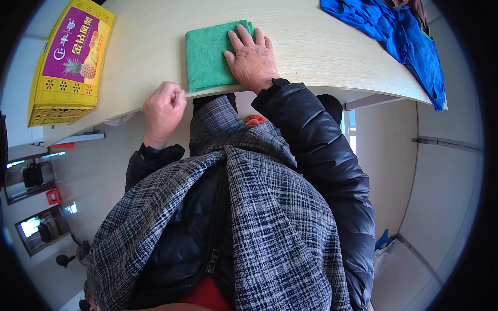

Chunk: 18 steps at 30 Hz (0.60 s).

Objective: Fold pieces of colored cloth and place them into a yellow storage crate.

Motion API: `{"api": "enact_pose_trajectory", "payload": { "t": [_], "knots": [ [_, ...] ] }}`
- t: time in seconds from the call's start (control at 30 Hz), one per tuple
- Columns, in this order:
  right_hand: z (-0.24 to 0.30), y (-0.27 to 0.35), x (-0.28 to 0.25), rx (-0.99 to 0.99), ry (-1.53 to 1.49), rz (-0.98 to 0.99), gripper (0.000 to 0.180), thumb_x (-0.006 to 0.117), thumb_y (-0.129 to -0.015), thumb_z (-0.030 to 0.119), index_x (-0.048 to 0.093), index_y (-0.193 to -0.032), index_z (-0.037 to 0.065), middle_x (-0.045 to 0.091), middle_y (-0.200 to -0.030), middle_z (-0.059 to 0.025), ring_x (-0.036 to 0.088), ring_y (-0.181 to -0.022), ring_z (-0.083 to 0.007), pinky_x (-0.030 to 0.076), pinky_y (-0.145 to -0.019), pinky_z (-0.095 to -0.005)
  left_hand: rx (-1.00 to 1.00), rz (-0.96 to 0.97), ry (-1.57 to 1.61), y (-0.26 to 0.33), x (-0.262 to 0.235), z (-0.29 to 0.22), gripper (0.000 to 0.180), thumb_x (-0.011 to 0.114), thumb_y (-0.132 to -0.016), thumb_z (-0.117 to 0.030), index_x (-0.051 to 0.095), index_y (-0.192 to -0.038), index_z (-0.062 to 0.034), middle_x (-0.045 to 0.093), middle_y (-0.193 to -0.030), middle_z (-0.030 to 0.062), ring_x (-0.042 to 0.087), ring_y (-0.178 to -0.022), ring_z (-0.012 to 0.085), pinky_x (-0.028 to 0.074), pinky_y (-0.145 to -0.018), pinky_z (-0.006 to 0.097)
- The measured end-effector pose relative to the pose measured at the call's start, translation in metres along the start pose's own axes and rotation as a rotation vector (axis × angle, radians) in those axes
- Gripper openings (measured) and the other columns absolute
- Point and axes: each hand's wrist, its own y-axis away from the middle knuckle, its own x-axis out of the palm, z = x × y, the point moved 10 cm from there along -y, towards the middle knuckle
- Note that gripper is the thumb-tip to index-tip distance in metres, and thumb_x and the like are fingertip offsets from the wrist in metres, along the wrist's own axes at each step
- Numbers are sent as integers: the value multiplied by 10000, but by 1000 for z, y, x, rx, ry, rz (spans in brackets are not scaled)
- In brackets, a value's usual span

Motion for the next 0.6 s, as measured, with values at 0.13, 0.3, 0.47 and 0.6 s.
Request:
{"api": "enact_pose_trajectory", "payload": {
  "t": [0.13, 0.3, 0.47, 0.6],
  "knots": [
    [-1, 0, 0, 1, 12, 5, 555, 440, -1011, 428, 429, -1478, 127, 400, -1538, -101, 359, -1394, -405, 295, -1151, -483, 188, -213, 80, -21, -16, -24, 290, 658, -888, -133, 626, -1166, -56, 634, -1228, 153, 641, -1091, 323, 514, -917, 410],
    [4, -2, -1, -8, -9, 0, 557, 452, -1006, 425, 429, -1478, 129, 404, -1534, -106, 362, -1393, -404, 297, -1150, -482, 337, -76, -74, -36, 23, -47, 523, 575, -966, -308, 490, -1422, -65, 455, -1482, 160, 440, -1366, 307, 302, -1157, 475],
    [1, 1, -5, -8, -15, 11, 550, 462, -1002, 413, 434, -1472, 128, 408, -1531, -108, 361, -1394, -407, 300, -1146, -489, 288, 136, -115, -25, 56, -38, 552, 512, -997, -345, 441, -1468, -66, 397, -1538, 147, 348, -1437, 302, 204, -1204, 475],
    [6, -1, -17, -3, 18, 48, 559, 476, -996, 403, 437, -1464, 98, 404, -1530, -128, 351, -1403, -407, 298, -1145, -504, 255, 126, -48, -33, 35, -25, 542, 486, -1010, -361, 461, -1446, -40, 430, -1515, 155, 355, -1432, 306, 225, -1193, 479]
  ]
}}
